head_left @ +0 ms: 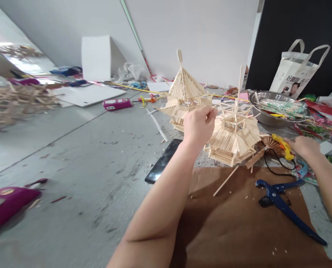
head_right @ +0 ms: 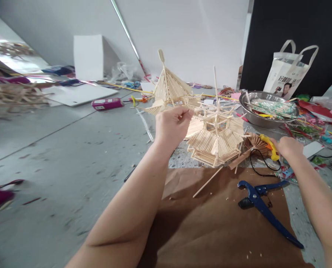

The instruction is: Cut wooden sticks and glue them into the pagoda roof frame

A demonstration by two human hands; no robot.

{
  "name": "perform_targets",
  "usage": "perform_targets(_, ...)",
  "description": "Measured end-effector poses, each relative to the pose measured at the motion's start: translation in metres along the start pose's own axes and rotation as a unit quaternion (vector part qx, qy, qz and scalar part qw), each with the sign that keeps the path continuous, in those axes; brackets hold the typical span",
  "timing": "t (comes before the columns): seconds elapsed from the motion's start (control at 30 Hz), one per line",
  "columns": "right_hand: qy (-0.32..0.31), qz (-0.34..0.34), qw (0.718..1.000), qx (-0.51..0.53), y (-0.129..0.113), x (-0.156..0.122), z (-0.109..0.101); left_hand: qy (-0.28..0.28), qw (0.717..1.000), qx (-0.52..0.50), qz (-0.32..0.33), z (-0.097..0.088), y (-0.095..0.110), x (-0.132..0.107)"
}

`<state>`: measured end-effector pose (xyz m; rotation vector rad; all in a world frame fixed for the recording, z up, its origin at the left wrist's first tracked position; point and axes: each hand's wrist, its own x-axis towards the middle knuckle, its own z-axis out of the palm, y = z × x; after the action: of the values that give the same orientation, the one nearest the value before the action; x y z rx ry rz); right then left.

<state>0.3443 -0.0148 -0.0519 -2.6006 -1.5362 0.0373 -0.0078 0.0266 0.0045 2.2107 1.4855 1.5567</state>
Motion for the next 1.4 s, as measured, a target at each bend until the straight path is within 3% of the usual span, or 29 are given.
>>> perform_targets(0.07, 0.023, -0.009, 0.999, -0.030, -0.015, -0.008, -0.015, -0.003, 1.000, 0.008, 0.009, 0.001, 0.001, -0.001)
perform_targets(0.17, 0.104, -0.094, 0.990, 0.026, -0.047, -0.021, -0.035, -0.005, 1.000, 0.020, 0.022, 0.001, 0.003, -0.003)
perform_targets(0.33, 0.202, -0.237, 0.941, 0.135, -0.098, -0.035, -0.052, -0.013, 0.999, 0.029, 0.022, 0.002, 0.004, -0.004)
perform_targets(0.47, 0.232, -0.322, 0.899, 0.185, -0.125, -0.035, -0.055, -0.017, 0.999, 0.032, 0.019, 0.002, 0.004, -0.004)
perform_targets(0.6, 0.231, -0.367, 0.876, 0.212, -0.143, -0.029, -0.054, -0.019, 0.999, 0.032, 0.017, 0.003, 0.004, -0.003)
perform_targets(0.97, 0.213, -0.391, 0.866, 0.229, -0.163, -0.023, -0.044, -0.015, 0.999, 0.030, 0.022, 0.007, 0.003, -0.003)
perform_targets(1.4, 0.228, -0.377, 0.875, 0.200, -0.175, -0.028, -0.047, -0.014, 0.999, 0.037, 0.011, 0.006, 0.004, -0.005)
